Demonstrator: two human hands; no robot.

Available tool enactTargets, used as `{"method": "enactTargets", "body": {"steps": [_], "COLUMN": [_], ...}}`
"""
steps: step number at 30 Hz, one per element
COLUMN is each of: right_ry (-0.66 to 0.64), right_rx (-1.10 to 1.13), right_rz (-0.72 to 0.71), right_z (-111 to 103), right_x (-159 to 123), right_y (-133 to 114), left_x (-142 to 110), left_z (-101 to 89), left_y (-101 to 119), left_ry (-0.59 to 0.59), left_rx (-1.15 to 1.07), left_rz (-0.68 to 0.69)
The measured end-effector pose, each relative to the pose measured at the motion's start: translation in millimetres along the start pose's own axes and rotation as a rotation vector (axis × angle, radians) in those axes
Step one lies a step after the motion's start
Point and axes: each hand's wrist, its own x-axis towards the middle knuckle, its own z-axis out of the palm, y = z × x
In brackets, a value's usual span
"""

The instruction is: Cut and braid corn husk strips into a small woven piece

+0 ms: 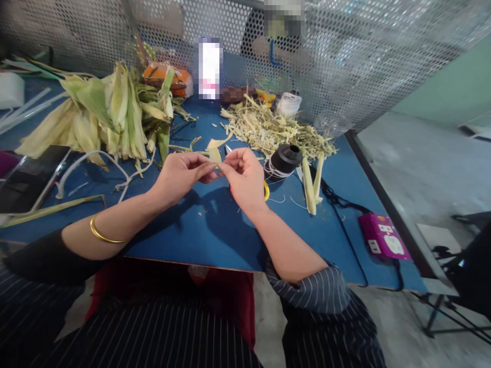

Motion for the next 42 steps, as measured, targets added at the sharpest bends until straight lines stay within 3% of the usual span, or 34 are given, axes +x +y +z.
{"method": "enactTargets", "body": {"steps": [3,11,17,27,36,42], "right_ry": [-0.040,-0.057,-0.026,-0.024,0.025,0.064], "right_rx": [-0.028,-0.259,-0.302,-0.292,-0.219,-0.199], "right_rz": [-0.029,-0.305,-0.332,-0.268,-0.152,-0.156], "right_z": [0,-3,-2,-3,-2,-1], "right_x": [0,-4,-4,-4,-3,-1], "right_y": [0,-8,-7,-7,-3,1], "left_x": [2,2,2,-2,-3,-2], "left_z": [-1.7,-6.5,-5.6,-0.7,3.7,2.4], "left_y": [-2,0,1,1,-3,-5], "left_ry": [-0.026,-0.078,-0.083,0.027,0.062,0.046], "left_rx": [-0.082,-0.271,-0.295,-0.170,-0.118,-0.034], "left_rz": [-0.077,-0.226,-0.274,-0.050,0.056,0.058]}}
